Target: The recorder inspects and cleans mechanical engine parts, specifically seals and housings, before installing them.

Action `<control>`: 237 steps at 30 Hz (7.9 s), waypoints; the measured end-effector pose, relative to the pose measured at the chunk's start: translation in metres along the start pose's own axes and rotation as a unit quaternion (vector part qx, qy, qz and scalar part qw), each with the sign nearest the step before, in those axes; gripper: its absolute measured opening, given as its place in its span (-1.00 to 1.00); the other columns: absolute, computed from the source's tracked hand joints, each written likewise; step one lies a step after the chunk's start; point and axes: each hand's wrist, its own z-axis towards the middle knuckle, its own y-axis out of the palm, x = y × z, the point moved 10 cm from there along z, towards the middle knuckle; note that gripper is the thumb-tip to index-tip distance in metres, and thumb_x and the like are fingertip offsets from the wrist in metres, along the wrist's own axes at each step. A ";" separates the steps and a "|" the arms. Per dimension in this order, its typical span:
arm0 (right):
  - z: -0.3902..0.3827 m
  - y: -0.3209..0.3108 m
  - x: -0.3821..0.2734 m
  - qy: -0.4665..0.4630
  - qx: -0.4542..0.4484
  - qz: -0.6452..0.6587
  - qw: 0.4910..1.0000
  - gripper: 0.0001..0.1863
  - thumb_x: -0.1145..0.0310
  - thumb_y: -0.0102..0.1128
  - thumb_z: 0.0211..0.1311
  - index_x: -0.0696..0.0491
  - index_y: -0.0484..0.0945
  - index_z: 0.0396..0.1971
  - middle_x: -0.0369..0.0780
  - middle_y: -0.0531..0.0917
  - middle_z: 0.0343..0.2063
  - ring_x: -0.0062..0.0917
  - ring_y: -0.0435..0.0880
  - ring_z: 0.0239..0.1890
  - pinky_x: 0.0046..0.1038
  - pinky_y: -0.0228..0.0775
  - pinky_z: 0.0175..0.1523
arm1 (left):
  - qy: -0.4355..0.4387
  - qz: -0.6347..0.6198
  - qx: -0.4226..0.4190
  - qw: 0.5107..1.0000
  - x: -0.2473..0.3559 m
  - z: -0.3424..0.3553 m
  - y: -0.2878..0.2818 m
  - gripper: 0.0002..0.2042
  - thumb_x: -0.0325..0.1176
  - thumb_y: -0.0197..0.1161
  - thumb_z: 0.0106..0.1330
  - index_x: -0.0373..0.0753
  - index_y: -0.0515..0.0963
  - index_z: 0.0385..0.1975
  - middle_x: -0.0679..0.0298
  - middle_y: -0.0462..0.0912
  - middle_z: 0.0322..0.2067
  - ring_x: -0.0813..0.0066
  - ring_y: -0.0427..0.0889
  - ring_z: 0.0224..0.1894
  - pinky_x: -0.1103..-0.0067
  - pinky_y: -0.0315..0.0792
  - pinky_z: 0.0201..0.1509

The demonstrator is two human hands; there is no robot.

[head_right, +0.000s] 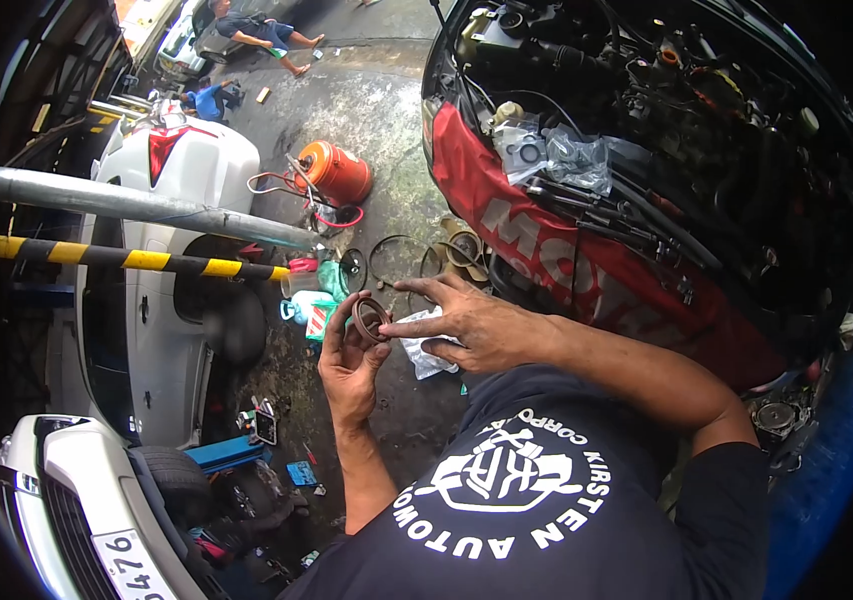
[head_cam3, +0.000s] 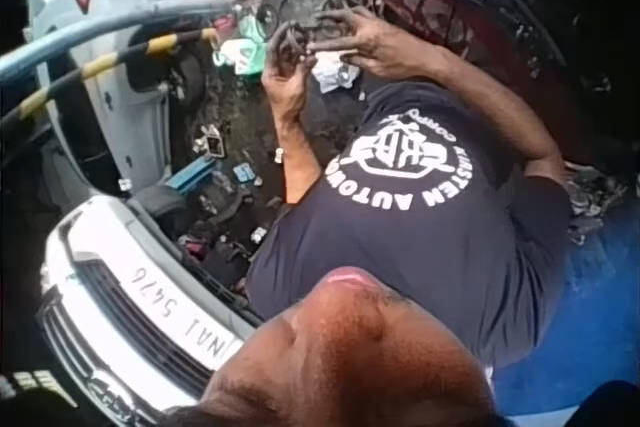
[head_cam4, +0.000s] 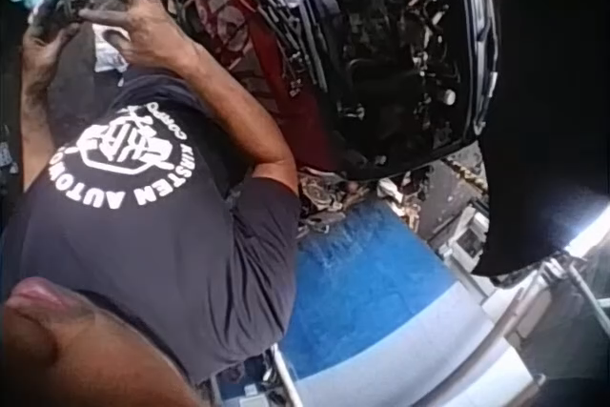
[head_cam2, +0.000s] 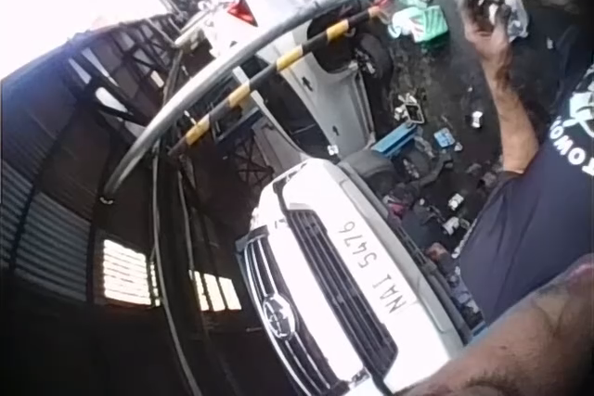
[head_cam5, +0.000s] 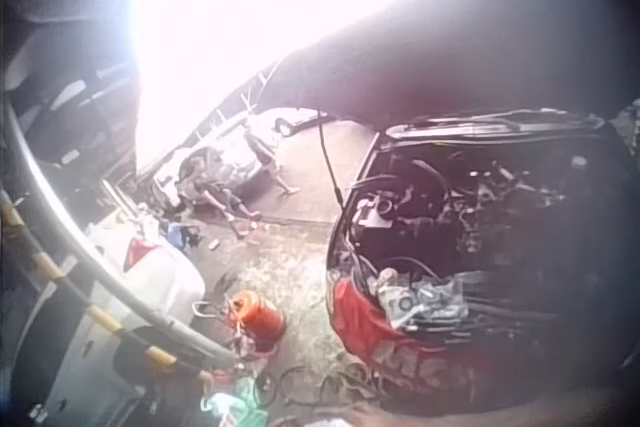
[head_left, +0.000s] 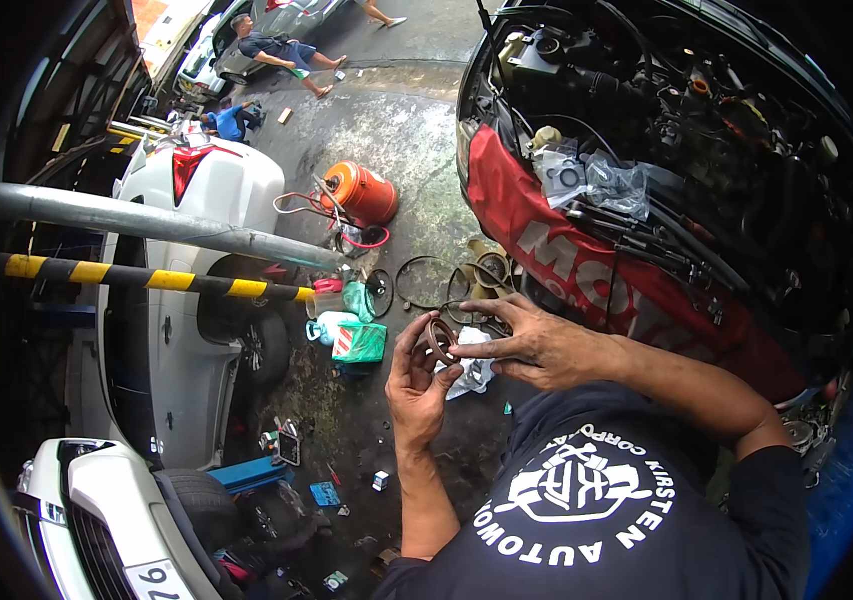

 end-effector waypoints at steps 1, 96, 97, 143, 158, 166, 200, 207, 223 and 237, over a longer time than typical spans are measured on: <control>0.000 -0.001 0.000 0.001 0.002 0.001 1.000 -0.30 0.42 0.24 0.23 -0.55 0.34 0.31 -0.04 0.13 0.39 -0.04 0.27 0.31 -0.01 0.19 0.35 | -0.010 -0.003 0.000 1.000 -0.002 -0.001 0.000 -0.32 -0.55 0.39 0.18 -0.31 0.26 0.33 0.12 0.40 0.25 0.37 0.51 0.17 0.48 0.47 0.23; -0.026 -0.039 0.019 0.044 0.100 0.081 0.991 -0.48 -0.14 -0.17 0.45 -0.37 0.38 0.32 -0.01 0.05 0.44 -0.06 0.03 0.46 -0.01 -0.16 0.49 | 0.030 -0.047 -0.033 0.998 0.003 0.017 0.042 -0.37 -0.69 0.27 0.23 -0.34 0.25 0.33 0.06 0.35 0.29 0.31 0.48 0.22 0.46 0.50 0.21; -0.025 -0.041 0.013 0.031 0.084 -0.022 0.996 -0.50 -0.10 -0.09 0.43 -0.39 0.38 0.32 -0.02 0.05 0.44 -0.06 0.08 0.43 -0.01 -0.12 0.48 | 0.026 -0.049 -0.027 0.998 0.002 0.017 0.041 -0.37 -0.69 0.27 0.23 -0.34 0.25 0.33 0.06 0.35 0.29 0.31 0.48 0.22 0.45 0.49 0.21; -0.022 -0.029 0.014 0.056 0.076 0.075 0.993 -0.49 -0.15 -0.27 0.49 -0.31 0.52 0.22 -0.01 0.06 0.45 -0.04 -0.05 0.48 0.06 -0.29 0.49 | 0.054 -0.038 -0.037 0.997 0.008 0.014 0.030 -0.34 -0.72 0.35 0.12 -0.22 0.29 0.25 0.03 0.28 0.31 0.26 0.40 0.29 0.37 0.42 0.32; -0.016 -0.020 0.015 0.076 0.075 0.207 0.972 -0.30 -0.26 -0.56 0.48 -0.22 0.37 0.34 -0.07 0.11 0.44 -0.12 -0.08 0.51 0.04 -0.27 0.49 | 0.063 -0.063 -0.008 0.996 0.009 0.013 0.018 -0.32 -0.67 0.34 0.15 -0.27 0.22 0.29 0.01 0.32 0.29 0.18 0.39 0.30 0.31 0.38 0.34; -0.019 0.007 0.042 0.177 0.083 0.572 0.797 -0.15 -0.33 -0.61 0.44 0.01 0.36 0.34 -0.20 0.25 0.41 -0.35 0.12 0.45 -0.26 0.12 0.34 | 0.050 -0.058 -0.023 0.997 0.004 0.015 0.031 -0.33 -0.70 0.33 0.15 -0.25 0.24 0.28 0.01 0.32 0.29 0.19 0.38 0.32 0.34 0.37 0.35; -0.022 -0.036 0.004 0.009 0.062 -0.178 0.982 -0.51 -0.13 -0.06 0.38 -0.50 0.39 0.29 -0.09 -0.03 0.48 -0.13 0.09 0.42 -0.01 -0.10 0.46 | 0.060 -0.023 -0.053 0.997 0.010 0.014 0.035 -0.35 -0.69 0.34 0.16 -0.28 0.28 0.28 0.02 0.29 0.31 0.25 0.41 0.29 0.37 0.40 0.32; -0.031 -0.029 0.010 0.043 0.073 0.036 0.996 -0.56 -0.11 -0.14 0.45 -0.46 0.47 0.24 -0.07 0.00 0.46 -0.03 0.09 0.41 0.03 -0.17 0.49 | 0.061 -0.048 -0.062 0.995 0.007 0.014 0.038 -0.35 -0.79 0.30 0.10 -0.31 0.31 0.24 0.02 0.27 0.32 0.28 0.35 0.33 0.38 0.37 0.35; -0.021 -0.044 0.004 0.057 0.157 0.163 0.972 -0.38 -0.16 -0.41 0.52 -0.14 0.50 0.24 -0.01 0.30 0.23 -0.22 0.27 0.26 -0.17 0.07 0.37 | 0.064 -0.056 -0.046 0.995 0.011 0.010 0.036 -0.32 -0.76 0.31 0.11 -0.32 0.26 0.29 0.05 0.29 0.32 0.28 0.39 0.30 0.38 0.42 0.31; -0.018 0.010 0.013 0.225 0.041 0.764 0.604 -0.10 -0.32 -0.50 0.45 0.27 0.37 0.20 -0.21 0.55 -0.54 -0.74 0.37 -0.73 -0.70 0.18 -0.67 | 0.107 0.019 -0.035 0.993 0.015 0.007 0.035 -0.33 -0.75 0.34 0.09 -0.28 0.29 0.24 0.08 0.27 0.30 0.28 0.38 0.30 0.41 0.39 0.32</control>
